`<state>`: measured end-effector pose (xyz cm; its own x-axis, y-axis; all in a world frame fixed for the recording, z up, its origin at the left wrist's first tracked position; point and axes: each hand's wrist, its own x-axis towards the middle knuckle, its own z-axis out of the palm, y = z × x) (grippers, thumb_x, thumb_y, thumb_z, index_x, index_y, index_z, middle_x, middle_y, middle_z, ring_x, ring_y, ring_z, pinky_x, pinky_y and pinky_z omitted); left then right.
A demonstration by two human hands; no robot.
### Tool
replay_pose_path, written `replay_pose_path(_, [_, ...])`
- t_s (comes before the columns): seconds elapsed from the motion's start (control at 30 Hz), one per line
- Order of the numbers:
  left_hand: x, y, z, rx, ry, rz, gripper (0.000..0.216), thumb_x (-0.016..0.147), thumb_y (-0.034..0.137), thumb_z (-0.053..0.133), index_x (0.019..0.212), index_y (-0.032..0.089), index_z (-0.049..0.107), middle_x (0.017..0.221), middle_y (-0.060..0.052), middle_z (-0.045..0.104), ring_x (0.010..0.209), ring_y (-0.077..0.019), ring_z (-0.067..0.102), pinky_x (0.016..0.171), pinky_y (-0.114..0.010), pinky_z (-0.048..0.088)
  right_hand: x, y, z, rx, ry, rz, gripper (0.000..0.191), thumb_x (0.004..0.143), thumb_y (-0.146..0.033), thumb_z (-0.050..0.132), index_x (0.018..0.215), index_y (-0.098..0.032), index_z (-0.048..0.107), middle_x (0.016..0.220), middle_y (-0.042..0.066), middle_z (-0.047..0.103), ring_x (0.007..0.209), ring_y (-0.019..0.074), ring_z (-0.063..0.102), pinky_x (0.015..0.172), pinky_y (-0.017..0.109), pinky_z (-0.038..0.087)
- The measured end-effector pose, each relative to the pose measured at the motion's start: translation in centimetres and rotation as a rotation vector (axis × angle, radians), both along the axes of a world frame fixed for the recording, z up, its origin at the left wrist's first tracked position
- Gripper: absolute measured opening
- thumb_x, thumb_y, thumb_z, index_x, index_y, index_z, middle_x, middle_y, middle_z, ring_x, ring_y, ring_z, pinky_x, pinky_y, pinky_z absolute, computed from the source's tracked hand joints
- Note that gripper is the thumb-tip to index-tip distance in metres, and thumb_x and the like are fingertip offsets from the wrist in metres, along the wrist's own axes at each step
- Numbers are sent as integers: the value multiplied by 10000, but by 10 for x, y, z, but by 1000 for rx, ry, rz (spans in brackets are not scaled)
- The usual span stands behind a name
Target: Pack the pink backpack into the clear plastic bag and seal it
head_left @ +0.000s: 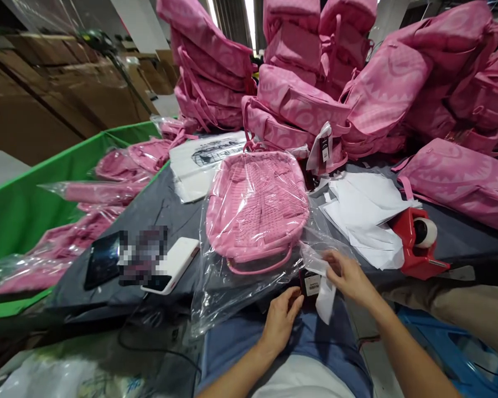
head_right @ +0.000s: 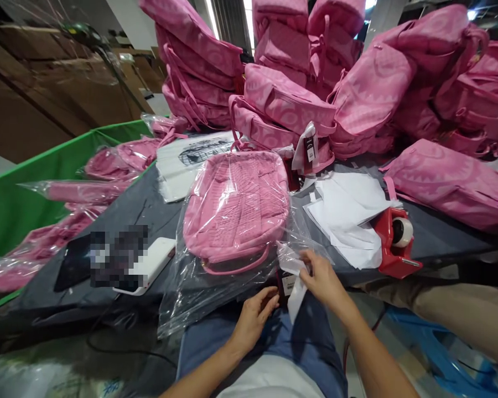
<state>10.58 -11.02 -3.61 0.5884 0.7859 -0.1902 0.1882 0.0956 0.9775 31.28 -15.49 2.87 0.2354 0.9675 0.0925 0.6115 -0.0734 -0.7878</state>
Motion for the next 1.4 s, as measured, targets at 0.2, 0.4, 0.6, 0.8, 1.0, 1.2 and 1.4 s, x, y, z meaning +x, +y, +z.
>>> replay_pose_path(0.2, [31,4,-11,-275,-208,8,646,660,723,773,926,134,770,866,-103,769,822,-255,695,795,-360,541,11,-1,12,-68,44,57,293,893,-363,563,1081,-210,726,1066,104,758,951,283,720,874,445,590])
replay_pose_path(0.4, [6,-3,24,-108,-160,-36,411,838,550,688,898,155,787,823,-67,724,775,-229,630,738,-324,505,-27,-19,13,-170,241,23,629,844,-549,696,1338,-169,613,1203,149,731,1114,317,699,998,474,549])
replay_pose_path(0.6, [-5,3,47,145,-16,-105,325,870,469,651,762,183,761,738,-36,603,746,-196,538,714,-298,441,-36,-16,12,-112,201,-101,539,811,-403,671,1295,-176,602,1144,118,738,1036,295,701,940,426,551])
replay_pose_path(0.8, [-13,13,51,-385,-286,-81,453,694,585,837,899,181,823,1165,-95,650,1002,-245,617,864,-315,496,-8,-20,25,-237,615,134,388,700,-217,662,1085,-191,697,1030,36,743,974,227,679,891,316,511])
replay_pose_path(1.0, [-8,3,54,-701,-430,-56,490,608,500,943,938,156,830,872,-98,765,836,-214,673,884,-327,493,-43,-33,7,-308,1261,67,549,679,-385,775,1176,-164,703,942,59,746,815,211,683,754,285,515])
replay_pose_path(1.2, [1,-8,34,-663,-436,64,504,587,520,949,911,151,837,947,-116,787,825,-201,672,864,-314,508,-38,-59,-7,-369,1015,0,463,748,-524,735,1039,-165,760,943,81,742,864,239,669,780,328,528])
replay_pose_path(1.4, [15,-19,20,-568,-364,138,539,626,575,912,955,156,832,1042,-118,776,836,-217,675,817,-322,525,-18,-61,5,-314,485,-41,669,764,-563,734,1300,-175,636,1046,94,726,917,256,677,816,366,542])
